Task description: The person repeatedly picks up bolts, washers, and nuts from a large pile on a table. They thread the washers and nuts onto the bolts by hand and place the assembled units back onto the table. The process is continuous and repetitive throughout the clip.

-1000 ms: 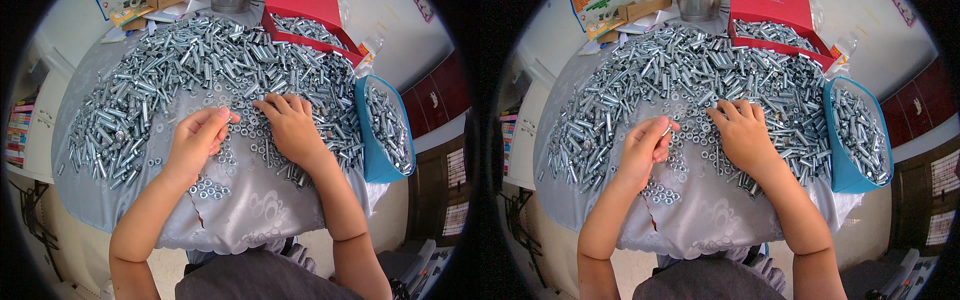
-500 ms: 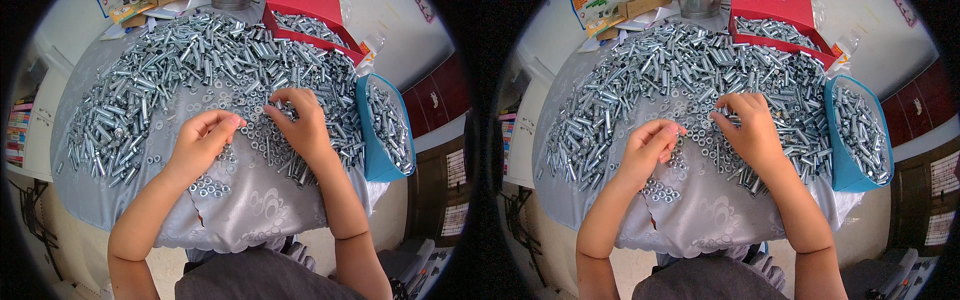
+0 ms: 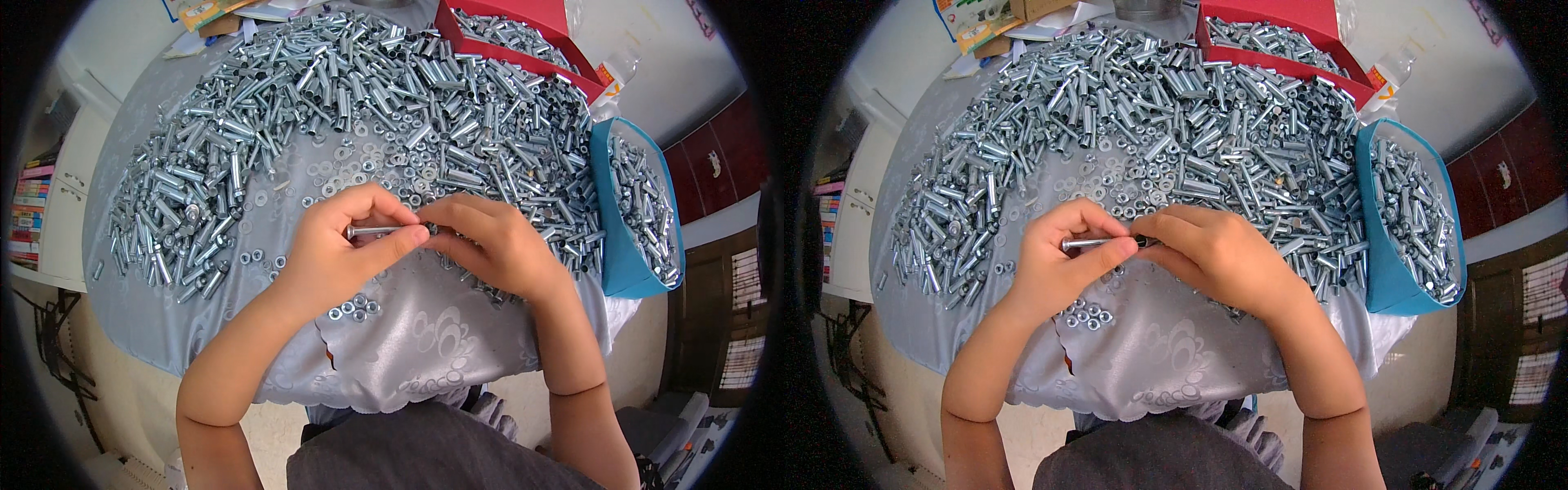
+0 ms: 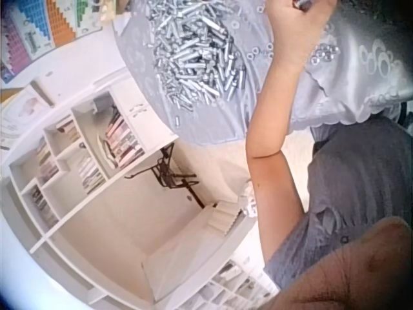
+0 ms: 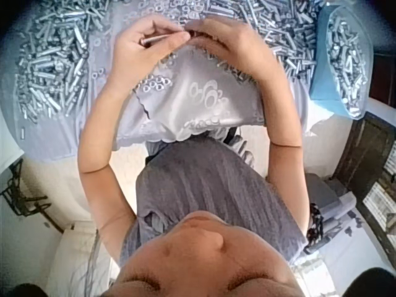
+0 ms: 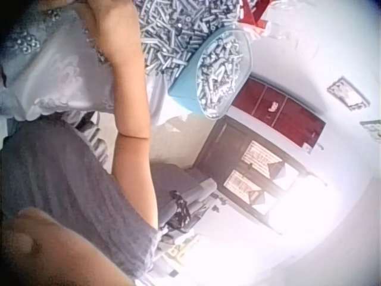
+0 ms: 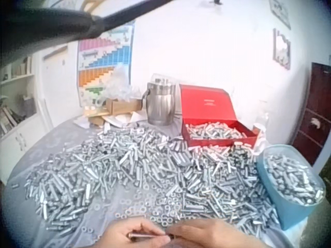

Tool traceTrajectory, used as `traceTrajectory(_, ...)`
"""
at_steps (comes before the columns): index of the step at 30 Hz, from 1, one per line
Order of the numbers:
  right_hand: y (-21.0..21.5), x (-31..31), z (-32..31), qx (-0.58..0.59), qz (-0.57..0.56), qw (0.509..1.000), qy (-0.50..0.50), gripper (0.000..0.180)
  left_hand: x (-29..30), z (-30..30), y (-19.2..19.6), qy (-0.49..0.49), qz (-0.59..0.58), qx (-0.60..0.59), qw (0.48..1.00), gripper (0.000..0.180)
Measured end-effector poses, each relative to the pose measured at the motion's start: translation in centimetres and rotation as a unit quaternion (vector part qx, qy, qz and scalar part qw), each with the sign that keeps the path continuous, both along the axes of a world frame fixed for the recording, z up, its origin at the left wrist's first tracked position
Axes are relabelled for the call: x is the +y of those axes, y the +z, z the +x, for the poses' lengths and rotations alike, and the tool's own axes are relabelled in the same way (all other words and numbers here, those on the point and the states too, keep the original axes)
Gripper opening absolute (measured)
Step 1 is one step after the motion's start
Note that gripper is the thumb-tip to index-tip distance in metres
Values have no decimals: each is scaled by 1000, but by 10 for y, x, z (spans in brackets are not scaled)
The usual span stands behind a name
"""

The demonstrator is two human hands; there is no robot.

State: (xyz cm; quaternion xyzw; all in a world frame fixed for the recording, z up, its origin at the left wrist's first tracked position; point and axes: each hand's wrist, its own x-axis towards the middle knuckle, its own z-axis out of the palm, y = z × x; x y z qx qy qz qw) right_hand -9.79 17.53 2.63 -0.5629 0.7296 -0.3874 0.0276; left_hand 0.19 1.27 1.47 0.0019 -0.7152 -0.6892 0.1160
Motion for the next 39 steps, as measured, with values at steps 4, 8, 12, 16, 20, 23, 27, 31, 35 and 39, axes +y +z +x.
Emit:
traceTrajectory(4,3,-2,0,14,-10,1000,10,21,-2,0,-2,12,21,-2,1000,10)
traceTrajectory(8,5,-1,3,15,14,999,-32,21,-2,0,1,18,20,-12,1000,11)
traceTrajectory(12,-1,-2,0,23,-1,1000,-13,21,-1,0,1,1,-9,-23,1000,10)
traceTrajectory(16,-1,-3,1,24,-3,1000,-1,21,-3,0,-1,-10,-13,-57,998,10)
traceTrajectory(20,0,-4,7,-71,-35,996,-45,21,-2,-1,-2,4,26,-51,998,15)
traceTrajectory(23,-1,-4,7,-104,-45,993,-36,22,-4,0,-4,0,32,-47,998,20)
traceTrajectory(27,-10,-8,8,-114,-55,992,1,23,0,0,-9,-21,24,-75,997,23)
traceTrajectory(31,-8,-12,13,-99,-50,992,64,24,5,1,-13,-56,-50,-30,997,29)
traceTrajectory(35,-11,-14,19,-243,-136,960,20,24,1,1,-4,-37,5,-46,998,30)
traceTrajectory(39,-7,-9,11,-151,-106,983,4,18,-7,6,7,-47,-11,-68,996,29)
